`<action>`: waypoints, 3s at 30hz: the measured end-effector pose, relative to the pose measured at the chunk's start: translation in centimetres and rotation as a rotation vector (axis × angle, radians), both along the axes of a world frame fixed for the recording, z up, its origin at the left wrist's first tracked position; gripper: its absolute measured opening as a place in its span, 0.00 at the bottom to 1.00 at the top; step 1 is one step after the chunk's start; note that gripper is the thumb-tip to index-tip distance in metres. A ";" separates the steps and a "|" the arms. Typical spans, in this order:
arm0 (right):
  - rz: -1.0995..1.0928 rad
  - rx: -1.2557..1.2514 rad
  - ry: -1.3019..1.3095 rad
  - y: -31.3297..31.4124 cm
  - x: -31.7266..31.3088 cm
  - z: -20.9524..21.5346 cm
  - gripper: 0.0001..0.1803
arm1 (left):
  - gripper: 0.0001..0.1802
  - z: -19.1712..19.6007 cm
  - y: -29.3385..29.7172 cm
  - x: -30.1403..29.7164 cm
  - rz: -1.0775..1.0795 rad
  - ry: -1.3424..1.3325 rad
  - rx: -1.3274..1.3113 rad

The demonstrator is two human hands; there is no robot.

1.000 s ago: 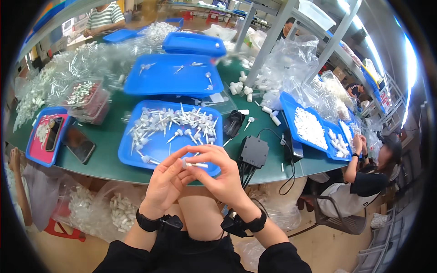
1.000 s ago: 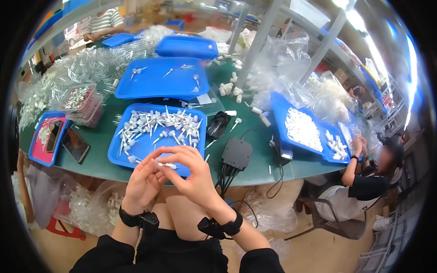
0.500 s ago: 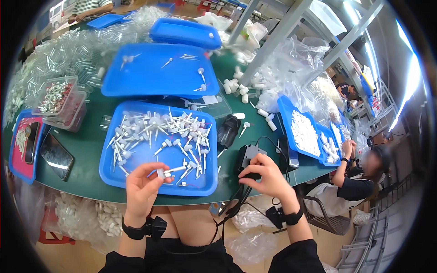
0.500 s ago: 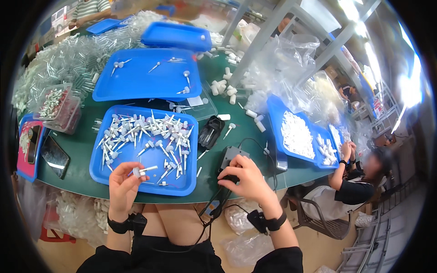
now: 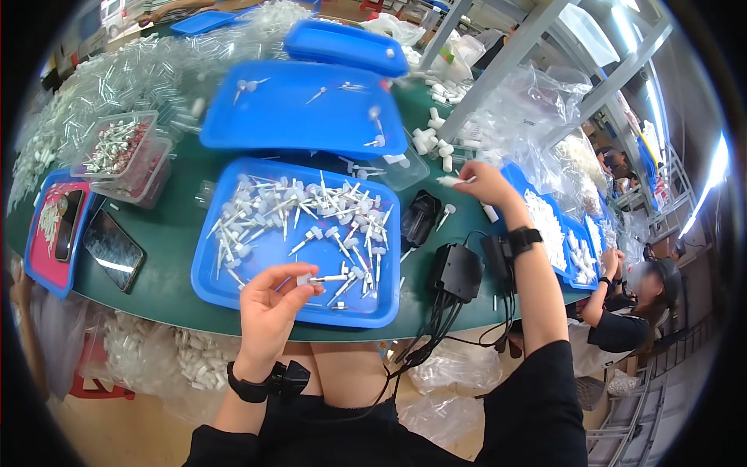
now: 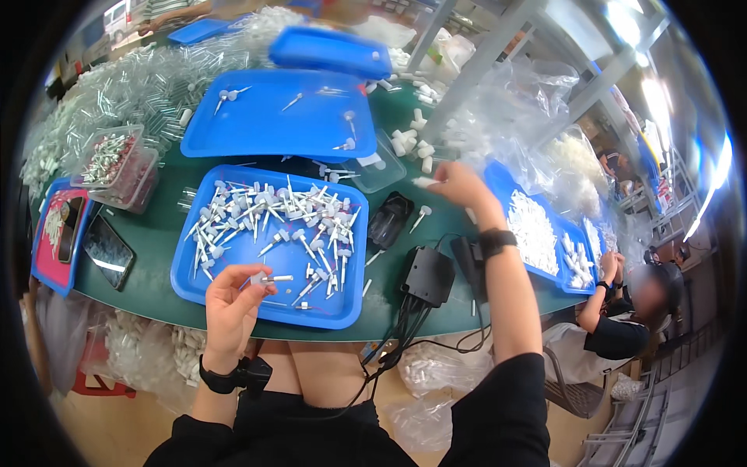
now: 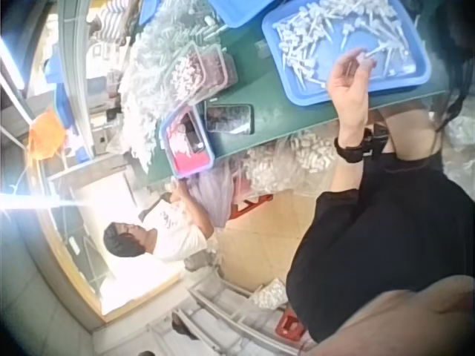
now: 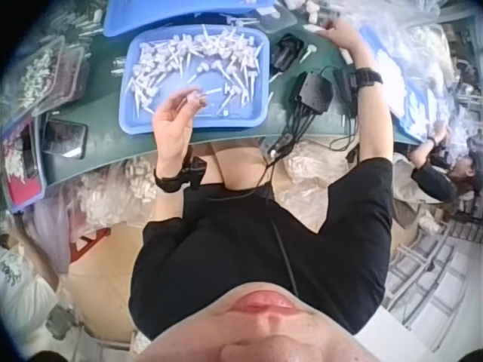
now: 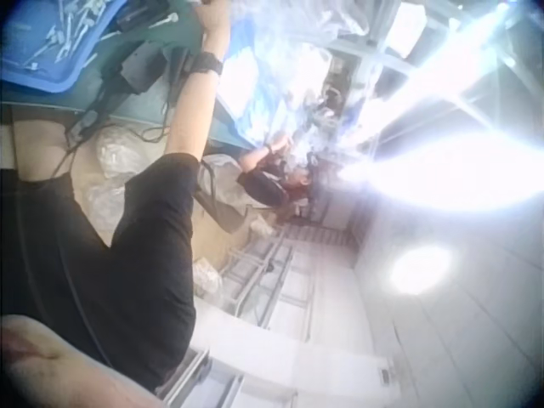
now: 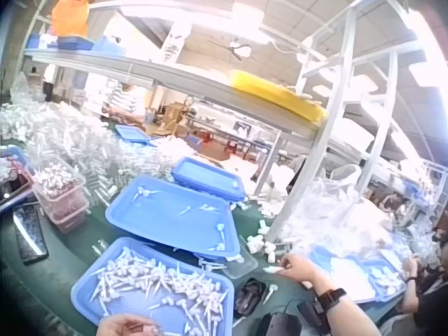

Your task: The person repeatedly picks up small white cylindrical components and thin white rods from blue trays. They insert the rods into the cylinders and place the assembled units into a larger blue tray. The person handles the items one at a time in a repetitive assembly process.

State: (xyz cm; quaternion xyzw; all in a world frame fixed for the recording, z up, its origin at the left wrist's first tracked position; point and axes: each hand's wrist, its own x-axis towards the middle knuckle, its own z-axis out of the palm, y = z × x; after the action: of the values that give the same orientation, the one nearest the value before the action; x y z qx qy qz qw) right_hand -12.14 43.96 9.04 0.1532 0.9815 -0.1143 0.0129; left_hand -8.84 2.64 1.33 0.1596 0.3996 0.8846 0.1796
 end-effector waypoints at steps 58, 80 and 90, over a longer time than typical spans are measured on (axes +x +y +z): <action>0.210 -1.469 0.248 -24.1 18.6 -1.4 0.21 | 0.09 2.3 -2.0 7.7 0.504 0.957 -0.419; -0.069 -1.365 0.052 -24.9 17.7 -3.6 0.26 | 0.09 0.1 -2.8 7.3 0.432 0.932 -0.383; -0.055 -1.050 0.317 -25.4 17.2 -5.0 0.18 | 0.08 -0.8 -2.7 5.6 0.462 0.526 -0.402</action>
State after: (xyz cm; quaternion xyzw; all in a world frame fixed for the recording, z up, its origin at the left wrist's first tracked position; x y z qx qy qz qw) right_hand 5.08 18.53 3.99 0.1328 0.7781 -0.6107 -0.0634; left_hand -3.24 -0.02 0.52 0.2481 0.6224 0.7349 -0.1048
